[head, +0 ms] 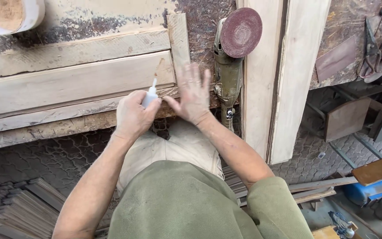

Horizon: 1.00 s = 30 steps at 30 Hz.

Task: Manually and mechanically sanding a wooden plank and applying filler/glue.

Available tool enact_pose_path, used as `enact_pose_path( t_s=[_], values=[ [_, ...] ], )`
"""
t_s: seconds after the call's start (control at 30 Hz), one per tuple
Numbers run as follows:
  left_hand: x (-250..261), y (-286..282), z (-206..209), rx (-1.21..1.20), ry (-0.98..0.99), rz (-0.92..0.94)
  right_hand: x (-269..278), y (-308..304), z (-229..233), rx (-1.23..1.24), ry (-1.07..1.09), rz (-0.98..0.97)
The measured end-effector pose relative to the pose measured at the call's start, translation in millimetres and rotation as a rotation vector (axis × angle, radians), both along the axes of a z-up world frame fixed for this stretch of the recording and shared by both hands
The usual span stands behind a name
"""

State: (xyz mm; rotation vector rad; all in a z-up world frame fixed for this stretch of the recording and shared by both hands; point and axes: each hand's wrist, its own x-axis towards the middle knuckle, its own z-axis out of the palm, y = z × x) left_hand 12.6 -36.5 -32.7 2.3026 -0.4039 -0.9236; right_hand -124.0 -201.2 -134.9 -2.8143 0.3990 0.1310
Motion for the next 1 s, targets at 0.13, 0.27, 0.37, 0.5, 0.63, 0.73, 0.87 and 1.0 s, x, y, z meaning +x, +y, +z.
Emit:
enact_pose_path(
  t_s=[0.13,0.27,0.37,0.5,0.63,0.73,0.87,1.0],
  values=[
    [2,-29,-2,0.065,0.173,0.02,-10,-17,-2,-0.005,-0.094,-0.011],
    [5,-46,-10,0.128,0.286,0.076,-6,-16,-6,-0.046,-0.233,-0.018],
    [4,-49,-15,0.154,0.348,0.104,-4,-16,-5,-0.058,-0.284,-0.032],
    [8,-52,-5,0.159,0.411,0.133,-3,-17,-2,-0.048,-0.311,-0.044],
    [12,-55,3,0.16,0.427,0.145,-3,-18,-1,-0.035,-0.328,-0.034],
    [9,-50,-4,0.151,0.463,0.161,-3,-18,-2,-0.042,-0.334,-0.031],
    [9,-53,0,0.129,0.526,0.226,-2,-19,0,-0.041,-0.342,-0.036],
    [10,-57,12,0.054,0.588,0.334,-2,-19,0,-0.035,-0.336,-0.035]
  ],
)
